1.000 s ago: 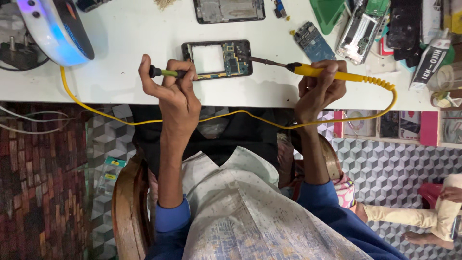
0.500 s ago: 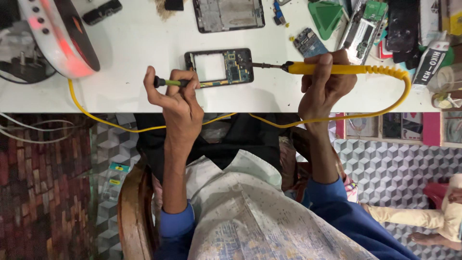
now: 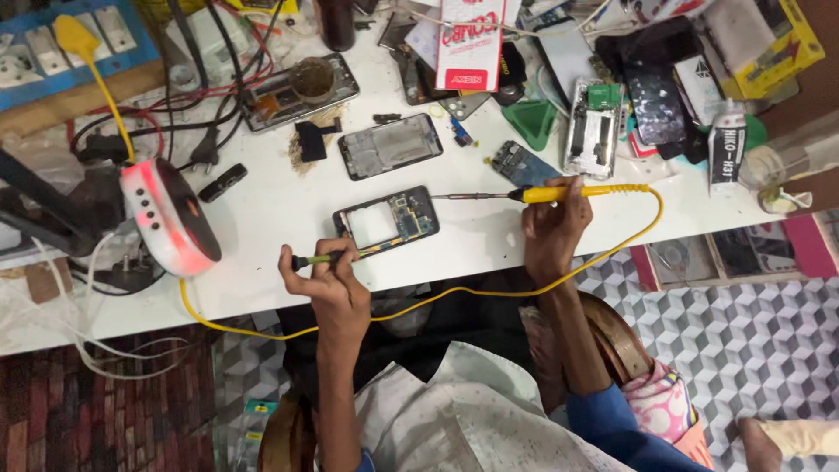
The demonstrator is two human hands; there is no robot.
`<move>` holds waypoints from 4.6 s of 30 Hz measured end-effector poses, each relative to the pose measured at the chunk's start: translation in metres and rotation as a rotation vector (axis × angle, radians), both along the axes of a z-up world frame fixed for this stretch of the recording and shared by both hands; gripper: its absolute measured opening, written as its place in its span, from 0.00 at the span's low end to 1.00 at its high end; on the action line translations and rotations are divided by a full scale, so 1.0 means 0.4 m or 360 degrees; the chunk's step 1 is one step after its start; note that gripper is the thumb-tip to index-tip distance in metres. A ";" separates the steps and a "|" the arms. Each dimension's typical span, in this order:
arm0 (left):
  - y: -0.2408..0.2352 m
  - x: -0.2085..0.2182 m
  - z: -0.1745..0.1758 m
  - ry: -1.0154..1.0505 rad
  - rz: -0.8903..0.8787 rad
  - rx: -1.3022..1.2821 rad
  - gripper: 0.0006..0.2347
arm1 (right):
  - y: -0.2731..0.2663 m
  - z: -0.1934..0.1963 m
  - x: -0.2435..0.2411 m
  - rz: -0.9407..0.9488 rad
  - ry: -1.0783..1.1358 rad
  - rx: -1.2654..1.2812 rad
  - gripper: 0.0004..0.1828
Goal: The person uses a soldering iron and a green-handled tool to work on the circuit board of a disassembled mobile phone. They repeatedly apply the soldering iron to specific points on the board while holding the other tool steady.
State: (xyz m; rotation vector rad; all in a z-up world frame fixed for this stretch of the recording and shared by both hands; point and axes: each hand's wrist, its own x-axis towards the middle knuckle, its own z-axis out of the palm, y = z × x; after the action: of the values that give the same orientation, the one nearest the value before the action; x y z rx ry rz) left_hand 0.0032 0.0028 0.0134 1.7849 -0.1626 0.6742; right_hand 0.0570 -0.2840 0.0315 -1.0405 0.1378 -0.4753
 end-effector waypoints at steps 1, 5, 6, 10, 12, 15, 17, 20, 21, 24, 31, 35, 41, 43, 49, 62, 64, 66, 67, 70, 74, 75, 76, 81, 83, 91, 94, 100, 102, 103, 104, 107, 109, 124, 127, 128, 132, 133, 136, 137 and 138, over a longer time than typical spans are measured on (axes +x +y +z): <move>-0.005 0.003 -0.002 0.0010 0.0026 -0.0001 0.28 | -0.004 -0.004 0.003 -0.0011 0.0023 -0.0009 0.23; -0.010 0.002 -0.008 -0.0002 0.0001 -0.0045 0.26 | -0.007 -0.014 -0.009 0.0057 -0.0057 -0.0089 0.23; -0.011 -0.003 -0.007 0.0007 0.0000 -0.0056 0.26 | -0.005 -0.014 -0.014 0.0043 -0.0053 -0.0079 0.23; -0.018 0.016 0.015 -0.0052 0.0019 -0.0074 0.26 | 0.009 0.010 -0.001 -0.0010 -0.0039 -0.0038 0.23; -0.024 -0.007 0.020 -0.0023 -0.0002 -0.0094 0.26 | 0.005 0.013 -0.029 -0.0008 0.0006 -0.0038 0.23; -0.014 -0.002 0.034 0.0035 -0.0050 -0.0131 0.26 | 0.006 0.022 -0.027 0.0070 -0.0013 -0.0058 0.23; -0.008 -0.002 0.040 0.0089 -0.0071 -0.0152 0.26 | 0.006 0.020 -0.024 0.0111 -0.0003 -0.0089 0.23; -0.006 -0.016 0.047 0.0049 -0.0092 -0.0040 0.24 | 0.005 0.004 -0.031 0.0124 -0.0100 -0.0112 0.23; -0.009 -0.020 0.053 0.0044 -0.0085 -0.0010 0.24 | 0.002 0.001 -0.032 0.0113 -0.0091 -0.0098 0.23; -0.017 -0.021 0.076 -0.0008 -0.0052 0.0043 0.23 | -0.002 -0.002 -0.023 0.0070 -0.0076 -0.0037 0.23; 0.020 0.001 0.095 -0.0121 -0.0094 0.0133 0.22 | -0.009 -0.014 -0.028 0.0008 -0.0123 0.0136 0.19; 0.051 0.031 0.113 -0.0048 -0.0037 0.0104 0.18 | -0.007 -0.009 -0.027 0.0058 -0.0161 -0.0048 0.22; 0.060 0.057 0.123 -0.0047 0.0021 0.0275 0.20 | 0.000 -0.001 -0.026 0.0037 -0.0139 -0.0044 0.22; 0.061 0.065 0.120 -0.0022 0.0017 0.0377 0.21 | 0.000 0.004 -0.027 0.0060 -0.0138 -0.0087 0.22; 0.061 0.084 0.105 0.0016 -0.0082 0.0365 0.21 | 0.001 0.005 -0.027 0.0100 -0.0152 -0.0084 0.22; 0.016 0.108 0.091 -0.0099 -0.0342 0.0226 0.21 | -0.010 -0.009 -0.020 0.0040 -0.0140 0.0058 0.20; 0.005 0.118 0.090 -0.0115 -0.0332 0.0314 0.21 | -0.011 -0.009 -0.021 0.0058 -0.0151 0.0038 0.20; -0.003 0.127 0.091 -0.0111 -0.0352 0.0342 0.22 | -0.009 -0.009 -0.022 0.0065 -0.0156 0.0031 0.20; -0.006 0.133 0.091 -0.0110 -0.0363 0.0356 0.22 | -0.009 -0.008 -0.022 0.0059 -0.0154 0.0032 0.20; -0.011 0.145 0.091 -0.0176 -0.0402 0.0339 0.23 | -0.009 -0.007 -0.021 0.0056 -0.0139 0.0025 0.21; -0.009 0.150 0.086 -0.0051 -0.0407 0.0410 0.22 | -0.007 -0.007 -0.018 0.0026 -0.0126 -0.0033 0.21; -0.009 0.147 0.084 -0.0038 -0.0415 0.0396 0.22 | -0.006 -0.006 -0.018 0.0019 -0.0119 -0.0028 0.22; -0.007 0.143 0.083 -0.0025 -0.0423 0.0383 0.22 | -0.006 -0.006 -0.018 0.0012 -0.0112 -0.0023 0.22; 0.010 0.120 0.071 -0.0146 -0.0413 0.0289 0.20 | -0.006 -0.007 -0.024 0.0031 -0.0134 -0.0051 0.22; 0.017 0.117 0.067 -0.0129 -0.0426 0.0234 0.19 | -0.007 -0.010 -0.023 0.0031 -0.0170 -0.0100 0.23; 0.025 0.124 0.047 -0.0098 -0.0446 0.0273 0.18 | -0.012 -0.018 -0.019 0.0007 -0.0170 -0.0050 0.21; 0.023 0.125 0.050 -0.0102 -0.0448 0.0295 0.19 | -0.008 -0.012 -0.019 0.0006 -0.0154 -0.0071 0.21; 0.029 0.122 0.054 -0.0202 -0.0386 0.0367 0.20 | 0.001 -0.010 -0.029 0.0007 -0.0141 -0.0141 0.23; 0.032 0.124 0.057 -0.0243 -0.0326 0.0432 0.20 | -0.005 -0.012 -0.030 0.0006 -0.0170 -0.0167 0.24; 0.032 0.125 0.058 -0.0262 -0.0290 0.0470 0.21 | -0.007 -0.015 -0.026 0.0013 -0.0198 -0.0171 0.23; 0.027 0.126 0.059 -0.0285 -0.0242 0.0503 0.21 | -0.010 -0.017 -0.024 0.0020 -0.0226 -0.0174 0.23; 0.025 0.130 0.066 -0.0350 -0.0126 0.0608 0.23 | -0.012 -0.018 -0.016 0.0077 -0.0276 -0.0136 0.24; 0.025 0.128 0.068 -0.0377 -0.0096 0.0670 0.26 | -0.015 -0.013 -0.013 0.0085 -0.0272 -0.0161 0.24; 0.027 0.125 0.085 -0.0472 -0.0004 0.0770 0.31 | 0.031 -0.008 0.028 -0.0278 -0.0477 -0.0384 0.24; 0.024 0.126 0.083 -0.0456 -0.0006 0.0792 0.31 | 0.036 -0.018 0.021 -0.0243 -0.0467 -0.0488 0.25; 0.022 0.125 0.080 -0.0443 -0.0010 0.0769 0.31 | 0.038 -0.023 0.017 -0.0229 -0.0437 -0.0535 0.26; 0.028 0.130 0.073 -0.0458 0.0000 0.0719 0.31 | 0.042 -0.030 0.026 -0.0291 -0.0480 -0.0595 0.27; 0.029 0.131 0.070 -0.0473 0.0006 0.0714 0.31 | 0.040 -0.030 0.028 -0.0309 -0.0498 -0.0604 0.27; 0.028 0.133 0.062 -0.0497 0.0043 0.0732 0.30 | 0.032 -0.031 0.025 -0.0320 -0.0450 -0.0597 0.27; 0.028 0.133 0.061 -0.0489 0.0049 0.0725 0.30 | 0.031 -0.030 0.024 -0.0317 -0.0418 -0.0586 0.27; 0.026 0.134 0.061 -0.0481 0.0056 0.0718 0.30 | 0.029 -0.030 0.024 -0.0294 -0.0423 -0.0551 0.26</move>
State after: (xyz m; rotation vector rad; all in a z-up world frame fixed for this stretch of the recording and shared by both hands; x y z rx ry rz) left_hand 0.0566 0.0134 0.0376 2.1064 -0.5227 0.9895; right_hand 0.0664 -0.2725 0.0196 -1.2972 -0.0898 -0.8209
